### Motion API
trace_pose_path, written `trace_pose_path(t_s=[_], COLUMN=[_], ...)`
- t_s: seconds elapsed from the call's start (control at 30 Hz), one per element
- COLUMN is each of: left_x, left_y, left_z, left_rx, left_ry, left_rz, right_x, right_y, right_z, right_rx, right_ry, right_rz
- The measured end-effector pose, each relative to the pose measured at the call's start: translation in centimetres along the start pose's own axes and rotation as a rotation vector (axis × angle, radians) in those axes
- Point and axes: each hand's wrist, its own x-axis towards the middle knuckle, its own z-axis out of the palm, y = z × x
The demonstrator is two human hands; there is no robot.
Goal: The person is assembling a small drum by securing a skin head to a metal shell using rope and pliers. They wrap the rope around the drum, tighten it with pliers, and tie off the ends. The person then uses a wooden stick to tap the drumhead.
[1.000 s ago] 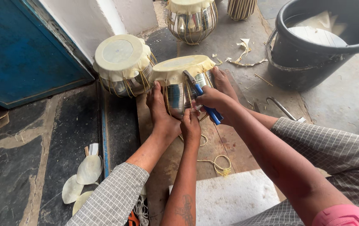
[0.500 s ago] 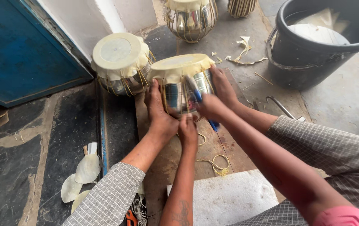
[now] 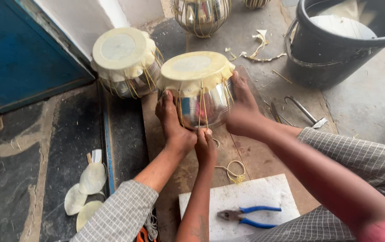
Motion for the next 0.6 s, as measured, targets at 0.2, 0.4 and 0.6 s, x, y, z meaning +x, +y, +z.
trace_pose_path(t_s=[0.2,0.4,0.6], left_x=[0.5,0.9,1.6], left_y=[0.8,-0.3,0.8], left_z=[-0.4,-0.2,-0.2], left_rx=[-0.040,0.010,-0.088], left_ry=[-0.019,0.049,-0.014], left_rz=[-0.112,-0.038,-0.072], right_x=[-1.2,-0.3,-0.2], right_y=[-2.9,-1.9,-0.9], right_z=[-0.5,1.4,2.7], right_rx=[0.033,0.074,0.103], right_ry=[0.221,0.181,0.132], right_rz=[0.003,-0.111,-0.037])
